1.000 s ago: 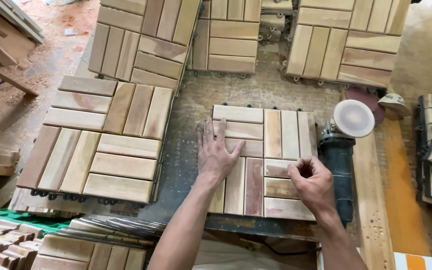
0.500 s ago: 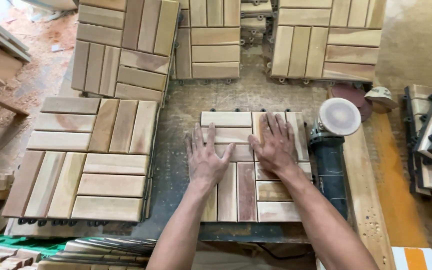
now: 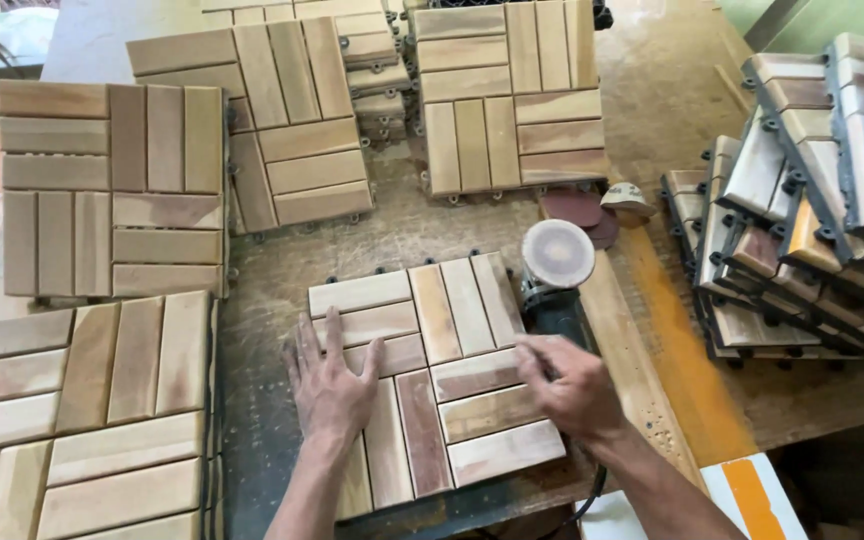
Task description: Sanding wooden deck tiles using a power sander and hand-sanding the grooves for a smooth finish.
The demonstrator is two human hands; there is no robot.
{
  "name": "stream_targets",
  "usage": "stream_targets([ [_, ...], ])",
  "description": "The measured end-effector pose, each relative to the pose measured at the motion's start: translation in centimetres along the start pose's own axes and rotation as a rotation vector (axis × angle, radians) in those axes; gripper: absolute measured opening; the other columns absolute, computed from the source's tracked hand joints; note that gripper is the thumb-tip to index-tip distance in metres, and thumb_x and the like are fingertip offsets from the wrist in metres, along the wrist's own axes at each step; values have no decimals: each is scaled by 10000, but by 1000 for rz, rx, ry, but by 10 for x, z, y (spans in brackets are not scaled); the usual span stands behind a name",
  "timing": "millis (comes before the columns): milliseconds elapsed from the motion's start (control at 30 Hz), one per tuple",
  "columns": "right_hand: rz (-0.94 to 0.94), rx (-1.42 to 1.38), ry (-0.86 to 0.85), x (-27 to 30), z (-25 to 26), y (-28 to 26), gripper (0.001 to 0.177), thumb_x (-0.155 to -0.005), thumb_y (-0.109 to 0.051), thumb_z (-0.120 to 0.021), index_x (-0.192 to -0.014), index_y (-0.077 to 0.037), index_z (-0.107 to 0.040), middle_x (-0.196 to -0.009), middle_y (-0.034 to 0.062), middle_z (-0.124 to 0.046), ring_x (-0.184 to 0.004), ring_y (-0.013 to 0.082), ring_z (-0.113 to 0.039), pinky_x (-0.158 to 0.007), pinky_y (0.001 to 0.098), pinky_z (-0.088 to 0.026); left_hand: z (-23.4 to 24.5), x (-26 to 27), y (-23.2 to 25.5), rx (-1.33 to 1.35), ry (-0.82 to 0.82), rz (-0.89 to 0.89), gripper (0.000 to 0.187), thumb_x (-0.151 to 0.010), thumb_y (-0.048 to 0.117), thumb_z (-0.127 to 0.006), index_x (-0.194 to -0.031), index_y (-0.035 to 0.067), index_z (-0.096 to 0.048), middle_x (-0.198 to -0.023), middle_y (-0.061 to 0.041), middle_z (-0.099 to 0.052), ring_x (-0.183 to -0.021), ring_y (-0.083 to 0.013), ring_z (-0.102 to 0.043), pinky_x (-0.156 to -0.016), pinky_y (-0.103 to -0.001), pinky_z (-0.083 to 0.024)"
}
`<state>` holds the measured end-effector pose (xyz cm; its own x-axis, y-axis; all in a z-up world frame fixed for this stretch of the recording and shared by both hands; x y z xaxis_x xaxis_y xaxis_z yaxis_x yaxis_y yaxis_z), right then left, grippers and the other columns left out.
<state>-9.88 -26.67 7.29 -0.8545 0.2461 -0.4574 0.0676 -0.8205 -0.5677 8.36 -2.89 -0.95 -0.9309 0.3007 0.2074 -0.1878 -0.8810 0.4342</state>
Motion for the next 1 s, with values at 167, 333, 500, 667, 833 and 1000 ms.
stream_targets([
  [167, -147, 199, 439, -23, 88, 54, 168, -1013, -87, -623, -1095, 19, -724, -985, 160, -741, -825, 242, -701, -722, 330, -600, -5, -3, -2, -23, 14, -5, 890, -912, 767, -281, -1639, 309, -50, -1719, -108, 73, -1583, -258, 33, -1257, -425, 83],
  [333, -721, -42, 399, -57, 76, 161, 245, -938, -209, -654, -1126, -111, -778, -1033, 34, -770, -893, 139, -685, -797, 285, -560, -8, -5, 0, -29, 21, 4, 890, -906, 762, -285, -1638, 314, -51, -1721, -96, 92, -1583, -256, 30, -1256, -428, 84],
  [500, -1013, -330, 379, -59, 53, 188, 241, -921, -134, -662, -1123, -42, -757, -825, 106, -756, -641, 142, -672, -612, 254, -578, -9, -40, 41, -45, 100, -85, 807, -940, 604, -470, -1568, 117, -329, -1724, -166, -57, -1596, -343, 31, -1222, -627, -92],
  [667, -955, -486, 525, -46, 33, 243, 298, -868, -135, -723, -1106, 45, -722, -838, 219, -729, -646, 195, -717, -520, 284, -626, -34, -94, 142, 319, 227, -426, 416, -930, 364, -665, -1271, 129, -710, -1340, -153, -635, -1320, -335, -561, -1106, -521, -432],
  [833, -1012, -540, 553, -54, 43, 233, 286, -875, -150, -691, -1078, 50, -717, -720, 171, -704, -504, 150, -656, -425, 242, -586, -107, -175, 206, 742, -165, -193, 321, -913, 377, -671, -1153, 193, -780, -886, -36, -799, -894, -161, -750, -828, -341, -587],
  [1000, -1018, -531, 671, -45, 44, 243, 237, -883, -157, -675, -1029, 27, -704, -667, 127, -655, -454, 146, -604, -369, 262, -508, -143, -204, 255, 654, -307, -289, 300, -846, 394, -779, -1118, 269, -798, -947, 8, -802, -911, -140, -765, -785, -321, -597],
])
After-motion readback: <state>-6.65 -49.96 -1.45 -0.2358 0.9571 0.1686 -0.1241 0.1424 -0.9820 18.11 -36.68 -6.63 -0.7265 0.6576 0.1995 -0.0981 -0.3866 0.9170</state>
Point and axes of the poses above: each hand's wrist, its own x-axis away from the middle knuckle, its own z-axis out of the back of the hand, y = z × x, the point moved 7 cm from there along -x, towards the middle knuckle
